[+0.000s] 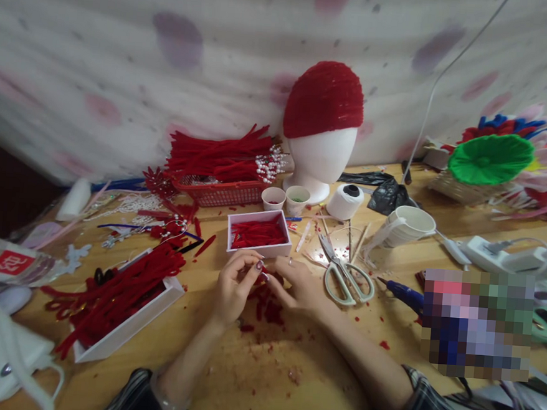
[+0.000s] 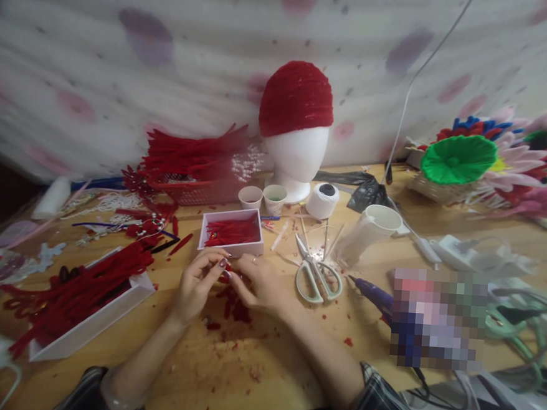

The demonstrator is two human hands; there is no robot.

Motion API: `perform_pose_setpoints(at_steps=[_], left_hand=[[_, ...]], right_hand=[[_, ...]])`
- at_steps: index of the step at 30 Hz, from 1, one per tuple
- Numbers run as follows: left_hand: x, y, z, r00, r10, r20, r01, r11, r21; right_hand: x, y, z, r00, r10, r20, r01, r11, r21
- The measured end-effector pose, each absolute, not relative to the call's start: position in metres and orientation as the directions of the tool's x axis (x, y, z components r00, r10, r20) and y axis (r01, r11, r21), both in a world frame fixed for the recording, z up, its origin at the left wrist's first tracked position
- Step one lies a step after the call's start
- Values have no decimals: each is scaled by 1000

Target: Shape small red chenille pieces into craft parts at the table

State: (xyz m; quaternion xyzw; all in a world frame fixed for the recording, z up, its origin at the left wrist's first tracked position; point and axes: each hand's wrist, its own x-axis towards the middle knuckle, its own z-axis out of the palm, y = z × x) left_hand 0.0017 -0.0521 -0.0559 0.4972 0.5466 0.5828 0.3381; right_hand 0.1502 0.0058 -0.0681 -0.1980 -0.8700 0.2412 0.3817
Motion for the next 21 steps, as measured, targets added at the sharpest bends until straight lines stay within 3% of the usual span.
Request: perform_pose_setpoints(at_steps=[2,5,14,21], left_hand=[[1,-52,-56,-288,934,209,159,-169,973],[-1,-51,-56,-292,932,215,175,-169,970],[1,-52,-61,-235,970,56,-43,-68,997],[2,-53,-58,-269,959,86,7,-87,996]], right_hand=[[150,4,-63,-647,593,480,119,700,-704],[148,1,-60,-619,641,455,72,623,-779],[144,0,-67,-575,622,532,56,679,-732],[145,-1,-70,-537,648,540,56,666,-744]])
